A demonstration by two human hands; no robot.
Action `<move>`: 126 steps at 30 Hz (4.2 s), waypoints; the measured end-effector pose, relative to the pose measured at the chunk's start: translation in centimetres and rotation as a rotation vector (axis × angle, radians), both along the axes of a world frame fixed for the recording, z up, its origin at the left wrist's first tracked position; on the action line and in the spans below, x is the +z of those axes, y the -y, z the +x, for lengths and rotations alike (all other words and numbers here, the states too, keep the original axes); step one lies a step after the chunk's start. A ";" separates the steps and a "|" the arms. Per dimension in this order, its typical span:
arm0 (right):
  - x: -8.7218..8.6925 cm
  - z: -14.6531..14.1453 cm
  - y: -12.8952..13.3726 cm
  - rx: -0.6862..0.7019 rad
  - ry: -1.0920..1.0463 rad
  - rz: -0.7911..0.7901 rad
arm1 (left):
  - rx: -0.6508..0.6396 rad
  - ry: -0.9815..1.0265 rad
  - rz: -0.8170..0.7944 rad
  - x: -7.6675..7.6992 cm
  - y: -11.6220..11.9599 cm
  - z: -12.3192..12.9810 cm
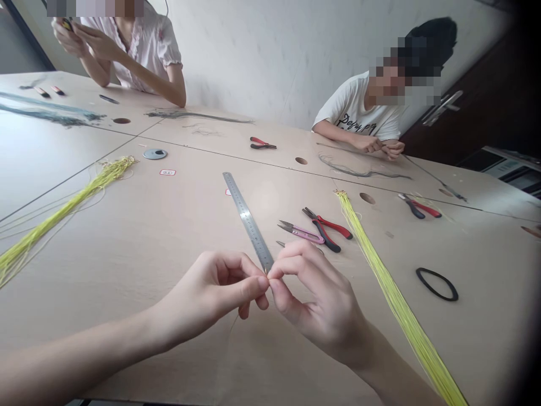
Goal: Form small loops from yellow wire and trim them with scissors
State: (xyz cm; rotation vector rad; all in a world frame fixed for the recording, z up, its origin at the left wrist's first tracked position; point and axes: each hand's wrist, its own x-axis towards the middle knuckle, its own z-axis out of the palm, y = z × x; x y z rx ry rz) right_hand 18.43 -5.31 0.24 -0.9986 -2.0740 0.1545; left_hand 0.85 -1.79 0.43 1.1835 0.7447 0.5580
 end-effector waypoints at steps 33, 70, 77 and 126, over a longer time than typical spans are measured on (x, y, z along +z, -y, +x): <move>-0.2 6.8 -2.1 -0.726 0.574 -0.751 | 0.180 0.153 0.084 -0.2 0.0 -0.2; 0.6 -0.3 2.4 -0.026 -0.238 -0.883 | 0.324 0.224 0.131 -0.4 0.4 -0.5; 1.3 -1.6 2.1 -0.144 -0.032 -0.925 | 0.322 0.250 0.149 -0.4 0.5 -0.5; 0.4 -0.7 1.5 -0.218 0.536 -0.707 | 0.217 0.080 0.373 -0.4 0.1 -0.5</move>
